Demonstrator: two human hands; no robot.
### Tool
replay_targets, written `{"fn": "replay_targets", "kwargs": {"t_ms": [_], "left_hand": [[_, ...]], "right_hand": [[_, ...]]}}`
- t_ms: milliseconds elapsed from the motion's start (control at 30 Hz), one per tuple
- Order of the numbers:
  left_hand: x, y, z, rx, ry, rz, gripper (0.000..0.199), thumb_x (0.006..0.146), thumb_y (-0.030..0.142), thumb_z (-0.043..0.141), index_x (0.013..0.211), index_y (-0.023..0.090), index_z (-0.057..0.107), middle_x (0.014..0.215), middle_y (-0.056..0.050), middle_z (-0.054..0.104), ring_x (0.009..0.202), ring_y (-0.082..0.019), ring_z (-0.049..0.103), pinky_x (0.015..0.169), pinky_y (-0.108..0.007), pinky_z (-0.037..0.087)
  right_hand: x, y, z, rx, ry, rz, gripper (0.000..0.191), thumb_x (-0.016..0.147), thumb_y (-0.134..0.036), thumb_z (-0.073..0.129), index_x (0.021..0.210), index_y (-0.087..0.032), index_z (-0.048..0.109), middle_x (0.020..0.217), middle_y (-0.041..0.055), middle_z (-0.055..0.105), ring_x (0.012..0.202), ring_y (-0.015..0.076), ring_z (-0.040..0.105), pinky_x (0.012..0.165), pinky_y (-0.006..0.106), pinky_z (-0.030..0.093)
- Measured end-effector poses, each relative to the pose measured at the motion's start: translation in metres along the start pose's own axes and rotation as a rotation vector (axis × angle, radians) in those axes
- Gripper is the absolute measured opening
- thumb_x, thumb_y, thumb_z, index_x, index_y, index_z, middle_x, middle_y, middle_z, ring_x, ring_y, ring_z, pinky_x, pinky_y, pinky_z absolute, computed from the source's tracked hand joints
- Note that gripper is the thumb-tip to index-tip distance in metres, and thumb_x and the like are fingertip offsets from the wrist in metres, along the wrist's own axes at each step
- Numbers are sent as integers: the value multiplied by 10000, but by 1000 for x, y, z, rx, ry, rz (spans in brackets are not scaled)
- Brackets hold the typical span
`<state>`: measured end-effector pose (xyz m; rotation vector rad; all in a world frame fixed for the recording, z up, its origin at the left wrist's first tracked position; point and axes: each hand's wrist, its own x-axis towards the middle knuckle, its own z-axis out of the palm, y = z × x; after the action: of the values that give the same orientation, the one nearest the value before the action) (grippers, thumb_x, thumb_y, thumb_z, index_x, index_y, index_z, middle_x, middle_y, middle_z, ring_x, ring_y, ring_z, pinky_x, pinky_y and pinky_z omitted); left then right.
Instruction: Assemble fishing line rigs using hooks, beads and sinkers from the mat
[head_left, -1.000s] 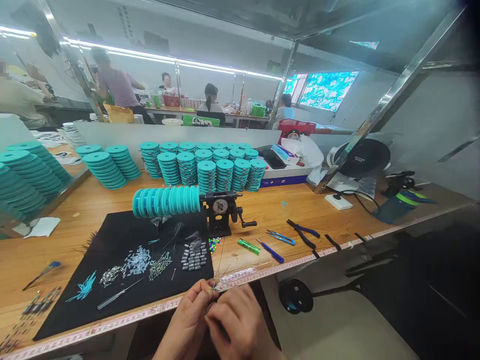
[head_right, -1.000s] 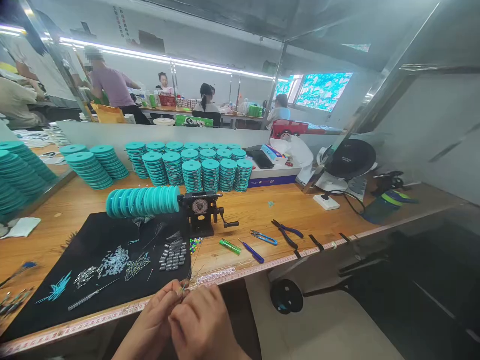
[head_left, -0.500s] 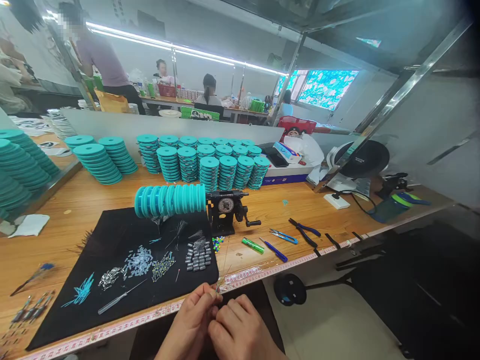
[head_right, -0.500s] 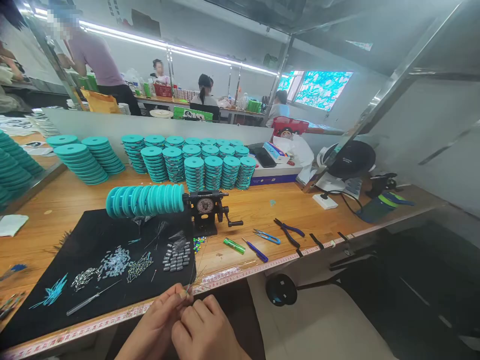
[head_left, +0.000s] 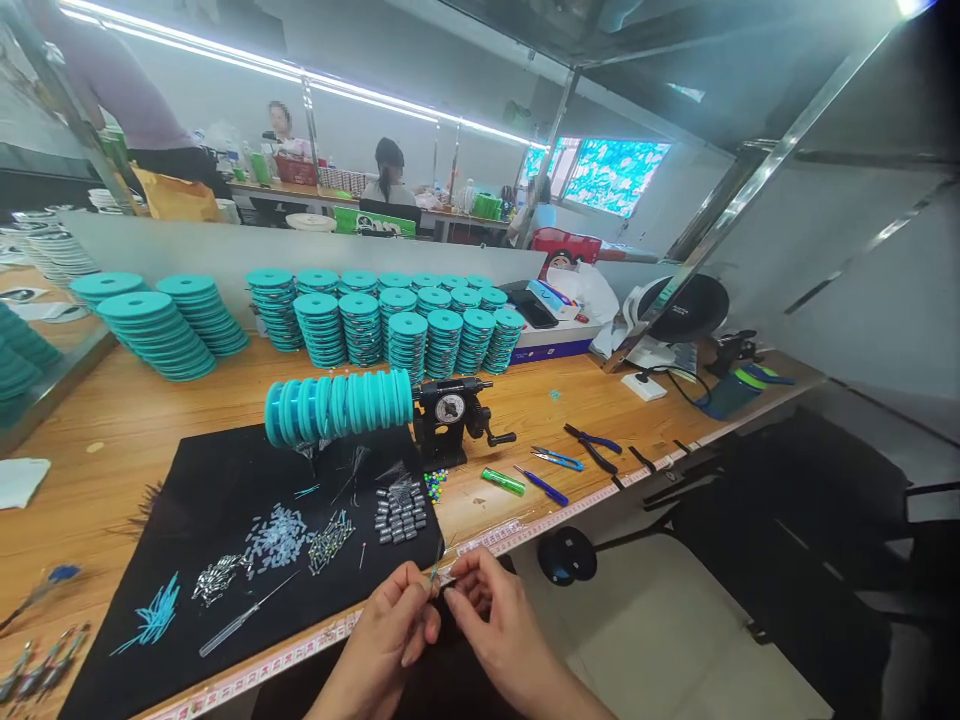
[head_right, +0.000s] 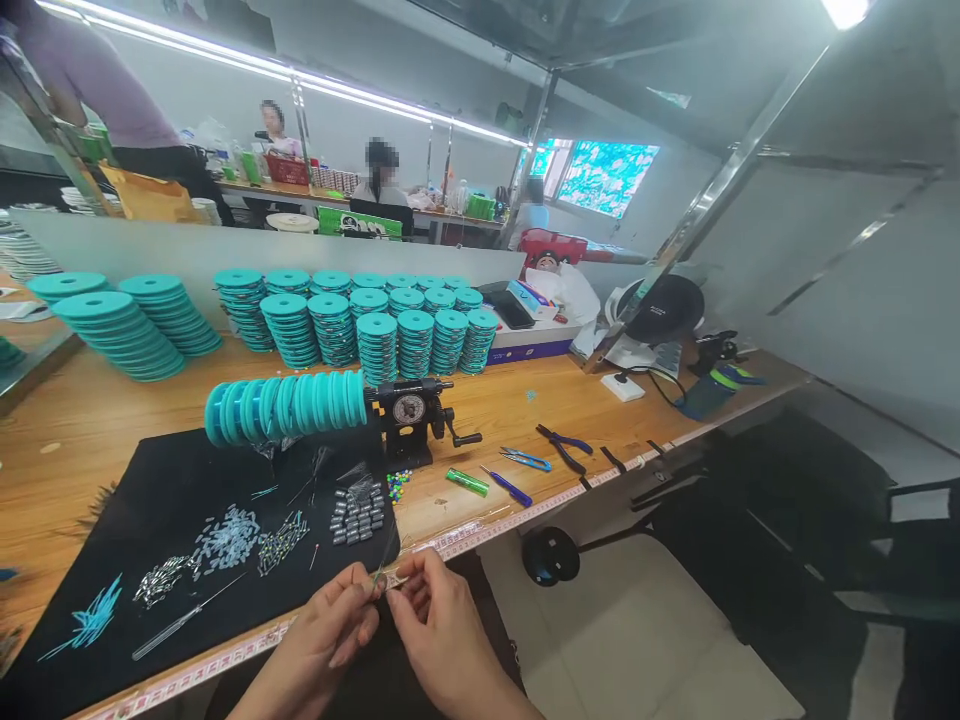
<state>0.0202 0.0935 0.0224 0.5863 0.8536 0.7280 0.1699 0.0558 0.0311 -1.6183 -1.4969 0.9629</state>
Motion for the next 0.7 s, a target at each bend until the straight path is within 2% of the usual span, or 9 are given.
{"fn": "replay_targets", "kwargs": {"t_ms": [167,300,433,567,633,700], "left_hand": [[-2,-2,3,135,56,31,446,740,566,713,686,208,452,449,79,480,415,-52,181,449,-213,94],[-1,-11,11,164,90,67,431,761,553,710,681,205,469,490,77,442,478,-82,231,481,-208,180],[2,-24,22,271,152,223,411,802,510,690,632,184,507,609,31,477,581,-117,373,571,-225,323],[2,-33,35,422,221,415,361,851,471,639,667,188,512,716,6,482,652,-148,435,618,-255,394],[-1,-36,40,540,266,500,296,913,404,566,711,194,514,796,-19,501,720,-168,482,659,-269,432],[-5,-37,44,697,310,556,233,953,324,503,758,199,525,890,-43,509,794,-180,522,702,-281,459]], "right_hand": [[0,0,-6,-144,-12,-134,117,894,-145,543,794,-189,584,722,-14,560,628,135,508,579,243,381],[5,10,-24,-204,-69,-314,124,896,-109,531,820,-190,588,738,-4,543,657,146,513,594,250,382],[18,24,-45,-309,-93,-643,174,961,-130,479,892,-193,625,857,46,613,763,178,546,673,278,419],[39,28,-61,-373,-182,-986,233,996,-145,413,979,-201,639,1086,73,673,848,199,576,709,315,422],[51,28,-64,-349,-245,-1075,234,1011,-163,405,995,-196,635,1113,65,688,857,194,593,706,314,416],[62,29,-64,-338,-292,-1121,245,1027,-184,390,1017,-192,635,1031,54,717,804,182,604,666,307,394]]}}
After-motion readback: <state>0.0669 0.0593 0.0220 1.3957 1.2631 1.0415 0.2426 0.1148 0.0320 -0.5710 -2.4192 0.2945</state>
